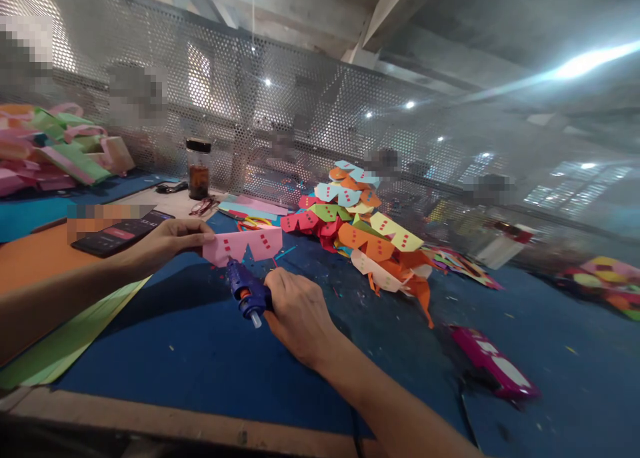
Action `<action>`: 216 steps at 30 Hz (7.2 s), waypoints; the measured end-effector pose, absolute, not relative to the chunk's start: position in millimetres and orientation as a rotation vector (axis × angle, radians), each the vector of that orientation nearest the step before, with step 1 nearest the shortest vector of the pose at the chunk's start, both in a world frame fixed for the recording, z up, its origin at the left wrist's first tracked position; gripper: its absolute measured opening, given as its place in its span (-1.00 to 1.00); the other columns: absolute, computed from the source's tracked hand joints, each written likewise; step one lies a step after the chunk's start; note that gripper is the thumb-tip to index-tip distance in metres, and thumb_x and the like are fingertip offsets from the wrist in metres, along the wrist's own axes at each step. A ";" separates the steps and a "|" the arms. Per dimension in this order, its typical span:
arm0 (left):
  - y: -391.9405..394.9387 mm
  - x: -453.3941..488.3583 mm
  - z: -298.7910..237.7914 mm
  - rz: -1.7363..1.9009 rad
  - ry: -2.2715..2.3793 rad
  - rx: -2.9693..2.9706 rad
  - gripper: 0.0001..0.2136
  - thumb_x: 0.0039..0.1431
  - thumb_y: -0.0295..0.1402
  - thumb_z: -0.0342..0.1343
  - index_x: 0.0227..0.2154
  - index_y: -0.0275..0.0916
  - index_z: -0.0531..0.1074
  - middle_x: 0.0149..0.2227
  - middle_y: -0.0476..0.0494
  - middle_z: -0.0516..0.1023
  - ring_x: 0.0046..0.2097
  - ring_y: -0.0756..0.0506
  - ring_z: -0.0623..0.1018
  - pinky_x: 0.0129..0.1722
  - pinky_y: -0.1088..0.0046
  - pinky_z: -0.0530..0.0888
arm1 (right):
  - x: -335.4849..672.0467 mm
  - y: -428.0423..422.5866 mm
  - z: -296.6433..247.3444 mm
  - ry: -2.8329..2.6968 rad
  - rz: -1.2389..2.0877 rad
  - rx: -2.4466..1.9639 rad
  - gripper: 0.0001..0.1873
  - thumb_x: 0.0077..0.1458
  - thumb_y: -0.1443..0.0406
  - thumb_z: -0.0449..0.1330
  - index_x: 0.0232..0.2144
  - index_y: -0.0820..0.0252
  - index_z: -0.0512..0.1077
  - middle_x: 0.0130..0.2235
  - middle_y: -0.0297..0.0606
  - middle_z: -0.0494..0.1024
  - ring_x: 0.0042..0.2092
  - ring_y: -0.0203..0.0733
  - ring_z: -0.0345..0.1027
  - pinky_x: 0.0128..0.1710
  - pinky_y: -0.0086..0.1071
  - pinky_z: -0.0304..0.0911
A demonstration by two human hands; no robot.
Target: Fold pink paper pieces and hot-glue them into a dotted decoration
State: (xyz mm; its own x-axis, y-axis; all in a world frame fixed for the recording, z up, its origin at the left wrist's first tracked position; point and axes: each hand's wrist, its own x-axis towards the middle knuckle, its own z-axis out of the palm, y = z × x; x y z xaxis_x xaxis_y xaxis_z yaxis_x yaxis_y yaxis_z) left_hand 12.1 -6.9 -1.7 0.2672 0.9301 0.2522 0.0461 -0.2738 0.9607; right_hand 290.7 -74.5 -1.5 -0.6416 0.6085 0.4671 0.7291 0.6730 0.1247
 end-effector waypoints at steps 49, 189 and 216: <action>6.7 -1.6 -4.6 1.431 1.074 1.303 -0.74 -0.16 -0.15 0.42 -0.51 -0.22 0.57 -0.45 -0.03 0.56 -0.35 -0.04 0.51 -0.29 0.48 0.45 | 287.9 -50.9 -7.8 -2.046 0.597 -1.461 -0.67 0.25 0.09 0.17 -0.11 0.17 0.54 -0.49 -0.29 0.54 -0.39 -0.12 0.47 -0.31 -0.30 0.33; 1.5 6.8 -4.9 1.144 0.965 1.450 -0.75 -0.05 -0.18 0.36 -0.51 -0.28 0.54 -0.51 -0.04 0.54 -0.41 -0.02 0.51 -0.31 0.44 0.44 | 287.4 -65.8 2.1 -2.539 -0.442 -0.902 -0.86 0.12 0.37 0.22 -0.24 0.21 0.35 -0.31 -0.23 0.49 -0.33 -0.16 0.31 -0.35 -0.32 0.08; 4.9 5.1 -10.3 1.171 0.916 1.445 -0.78 0.00 -0.20 0.33 -0.49 -0.28 0.54 -0.49 -0.08 0.54 -0.41 -0.04 0.51 -0.32 0.41 0.46 | 285.7 -68.2 2.0 -2.539 -0.466 -0.968 -0.91 0.17 0.35 0.18 -0.24 0.21 0.35 -0.29 -0.22 0.50 -0.32 -0.14 0.34 -0.34 -0.31 0.12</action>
